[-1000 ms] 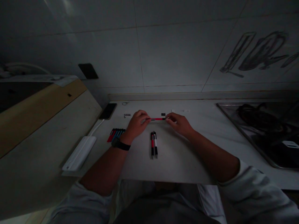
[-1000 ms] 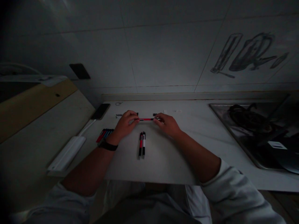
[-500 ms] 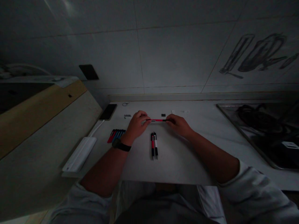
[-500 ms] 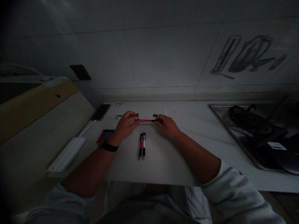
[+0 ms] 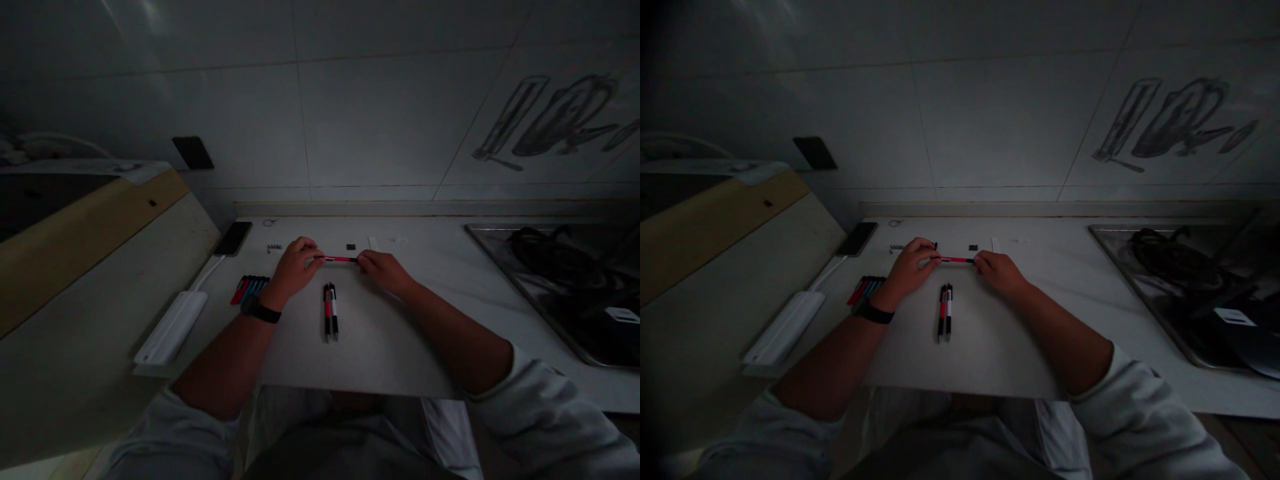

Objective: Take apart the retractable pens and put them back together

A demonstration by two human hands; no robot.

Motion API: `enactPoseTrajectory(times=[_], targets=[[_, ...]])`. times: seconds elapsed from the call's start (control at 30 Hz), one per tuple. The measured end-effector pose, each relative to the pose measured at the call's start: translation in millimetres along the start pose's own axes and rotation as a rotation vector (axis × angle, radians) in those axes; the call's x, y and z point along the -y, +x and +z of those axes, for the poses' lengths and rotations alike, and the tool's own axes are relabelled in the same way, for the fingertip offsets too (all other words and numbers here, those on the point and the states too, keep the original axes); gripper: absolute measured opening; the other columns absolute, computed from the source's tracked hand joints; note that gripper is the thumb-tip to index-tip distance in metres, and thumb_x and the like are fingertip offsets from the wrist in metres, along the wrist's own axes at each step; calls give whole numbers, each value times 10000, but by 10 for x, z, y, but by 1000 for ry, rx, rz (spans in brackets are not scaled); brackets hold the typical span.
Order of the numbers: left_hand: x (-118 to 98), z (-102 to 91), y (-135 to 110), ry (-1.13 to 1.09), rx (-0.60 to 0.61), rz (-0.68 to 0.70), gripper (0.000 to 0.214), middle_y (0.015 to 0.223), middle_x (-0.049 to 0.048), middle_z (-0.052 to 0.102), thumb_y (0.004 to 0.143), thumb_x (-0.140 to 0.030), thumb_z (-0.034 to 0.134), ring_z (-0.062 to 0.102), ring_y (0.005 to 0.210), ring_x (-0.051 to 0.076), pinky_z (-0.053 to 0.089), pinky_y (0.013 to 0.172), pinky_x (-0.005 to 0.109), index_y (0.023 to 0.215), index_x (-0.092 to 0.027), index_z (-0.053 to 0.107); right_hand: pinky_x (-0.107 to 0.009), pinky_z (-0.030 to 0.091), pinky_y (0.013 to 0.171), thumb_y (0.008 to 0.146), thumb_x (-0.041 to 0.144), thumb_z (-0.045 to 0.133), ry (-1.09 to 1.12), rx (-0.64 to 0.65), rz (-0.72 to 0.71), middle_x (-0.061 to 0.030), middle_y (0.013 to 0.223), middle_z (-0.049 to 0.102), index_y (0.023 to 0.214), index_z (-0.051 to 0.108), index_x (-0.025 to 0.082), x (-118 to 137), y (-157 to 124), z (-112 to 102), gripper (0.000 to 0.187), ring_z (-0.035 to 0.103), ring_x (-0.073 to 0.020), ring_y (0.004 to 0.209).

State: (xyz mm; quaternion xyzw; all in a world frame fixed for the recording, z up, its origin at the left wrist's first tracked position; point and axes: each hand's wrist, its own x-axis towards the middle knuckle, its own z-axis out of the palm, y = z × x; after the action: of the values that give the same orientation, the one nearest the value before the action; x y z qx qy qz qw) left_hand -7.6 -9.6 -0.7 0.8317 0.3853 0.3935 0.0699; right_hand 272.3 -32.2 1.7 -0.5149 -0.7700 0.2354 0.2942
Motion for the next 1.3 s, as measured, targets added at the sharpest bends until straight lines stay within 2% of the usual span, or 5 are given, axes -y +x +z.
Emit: enactPoseTrajectory(times=[0.1,0.23,0.37,1.0,1.3], targets=[[7,7,-1,2,7,-5,103,1113,69,632,954,-289,702,628,1080,232,544,977,433,1002,-238,777,-303,478,723,936,395,623,15,-47,-14,-51,961,748,1099,648,234,-11,0,11,230,656,-189,780],[5,13,-6,4,19,-10,100,1115,67,634,953,-290,703,628,1083,232,545,980,431,996,-241,779,-306,472,739,1036,414,457,-7,23,-18,-43,839,733,943,675,224,-13,0,21,304,651,-184,753],[-5,12,-6,1,32,-19,92,1112,66,638,950,-285,708,629,1084,231,548,980,430,989,-242,779,-303,484,759,947,396,626,18,-11,-13,-55,972,751,1079,667,230,-23,-1,35,216,672,-193,819],[-38,5,0,-66,63,-34,101,1081,60,652,959,-300,694,645,1054,216,556,966,416,994,-240,767,-317,507,756,957,385,612,39,6,-28,-45,953,769,1086,712,248,-9,-6,73,214,680,-192,791],[104,-14,53,-551,-75,-414,256,1000,59,715,909,-408,727,682,907,182,589,816,337,1060,-201,736,-331,493,777,936,387,593,20,-203,-47,-51,927,766,931,739,228,-6,24,-84,215,680,-206,816]])
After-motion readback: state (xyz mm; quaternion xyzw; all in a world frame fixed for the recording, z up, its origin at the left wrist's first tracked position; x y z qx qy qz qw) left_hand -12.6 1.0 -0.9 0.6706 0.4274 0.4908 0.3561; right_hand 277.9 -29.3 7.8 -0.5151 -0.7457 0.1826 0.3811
